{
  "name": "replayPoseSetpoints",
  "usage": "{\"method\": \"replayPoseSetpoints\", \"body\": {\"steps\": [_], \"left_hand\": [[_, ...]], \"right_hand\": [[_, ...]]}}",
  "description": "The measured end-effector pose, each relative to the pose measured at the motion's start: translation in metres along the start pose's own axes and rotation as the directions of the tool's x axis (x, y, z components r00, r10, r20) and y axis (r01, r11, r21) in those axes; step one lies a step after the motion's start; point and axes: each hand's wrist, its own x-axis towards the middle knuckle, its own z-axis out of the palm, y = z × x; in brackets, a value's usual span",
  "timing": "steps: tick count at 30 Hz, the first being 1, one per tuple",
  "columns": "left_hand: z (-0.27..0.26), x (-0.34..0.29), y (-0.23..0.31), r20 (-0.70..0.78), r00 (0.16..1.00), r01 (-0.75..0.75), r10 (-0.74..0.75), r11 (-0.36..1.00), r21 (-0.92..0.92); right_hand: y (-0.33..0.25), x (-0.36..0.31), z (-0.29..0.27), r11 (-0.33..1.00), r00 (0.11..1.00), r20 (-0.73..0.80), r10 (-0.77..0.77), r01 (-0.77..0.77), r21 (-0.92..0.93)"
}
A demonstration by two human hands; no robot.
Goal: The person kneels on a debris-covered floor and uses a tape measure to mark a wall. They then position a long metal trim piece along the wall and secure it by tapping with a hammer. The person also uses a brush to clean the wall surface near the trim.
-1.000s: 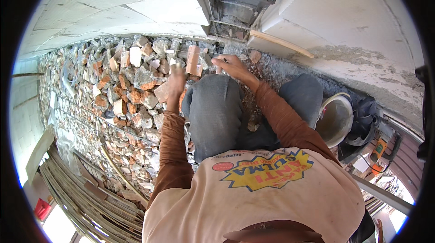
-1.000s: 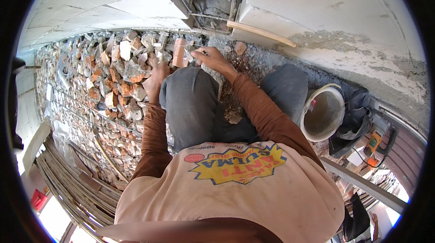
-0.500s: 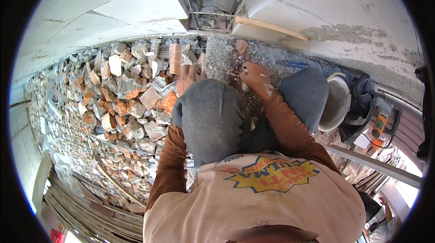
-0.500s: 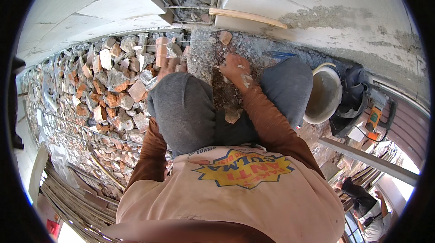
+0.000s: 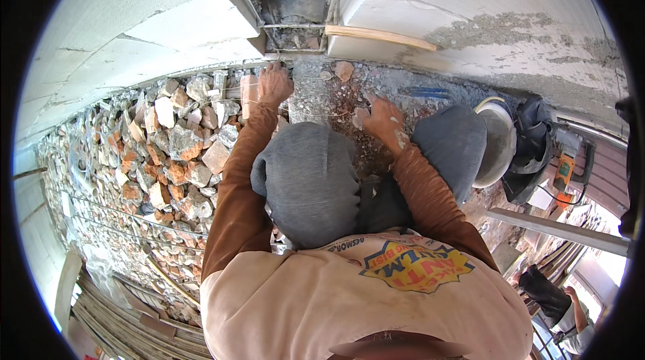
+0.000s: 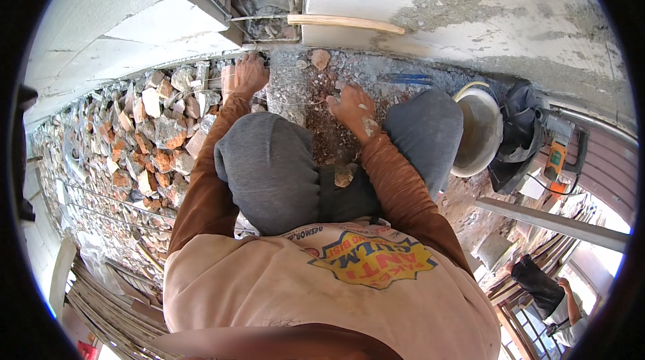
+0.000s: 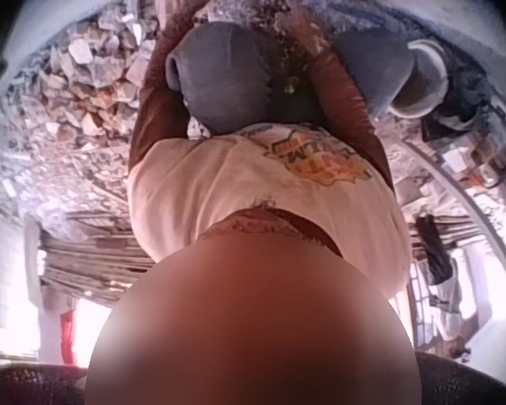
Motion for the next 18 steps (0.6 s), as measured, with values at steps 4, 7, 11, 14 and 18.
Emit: {"method": "replayPoseSetpoints", "body": {"steps": [4, 7, 11, 14, 18], "left_hand": [[-0.046, -0.011, -0.026, -0.054, 0.958, -0.281, 0.282, 0.883, -0.375], [-0.11, -0.03, -0.038, 0.072, 0.955, -0.227, 0.289, 0.862, -0.454], [-0.218, -0.06, -0.028, 0.065, 0.951, -0.268, 0.303, 0.91, -0.316], [-0.291, -0.082, -0.008, 0.175, 0.96, -0.14, 0.221, 0.913, -0.384], [-0.337, -0.096, 0.022, -0.16, 0.918, -0.385, 0.363, 0.912, -0.139]], "right_hand": [[-0.01, 0.004, -0.003, 0.995, 0.998, 0.069, -0.014, 0.007, 0.098], [-0.019, 0.005, -0.002, 0.994, 0.998, 0.056, -0.03, 0.024, 0.107], [-0.028, 0.005, -0.005, 0.985, 0.999, 0.002, -0.052, 0.051, 0.166], [-0.033, 0.009, -0.007, 0.976, 0.999, 0.002, -0.051, 0.05, 0.213], [-0.039, 0.017, -0.011, 0.962, 0.996, -0.06, -0.073, 0.086, 0.258]]}}
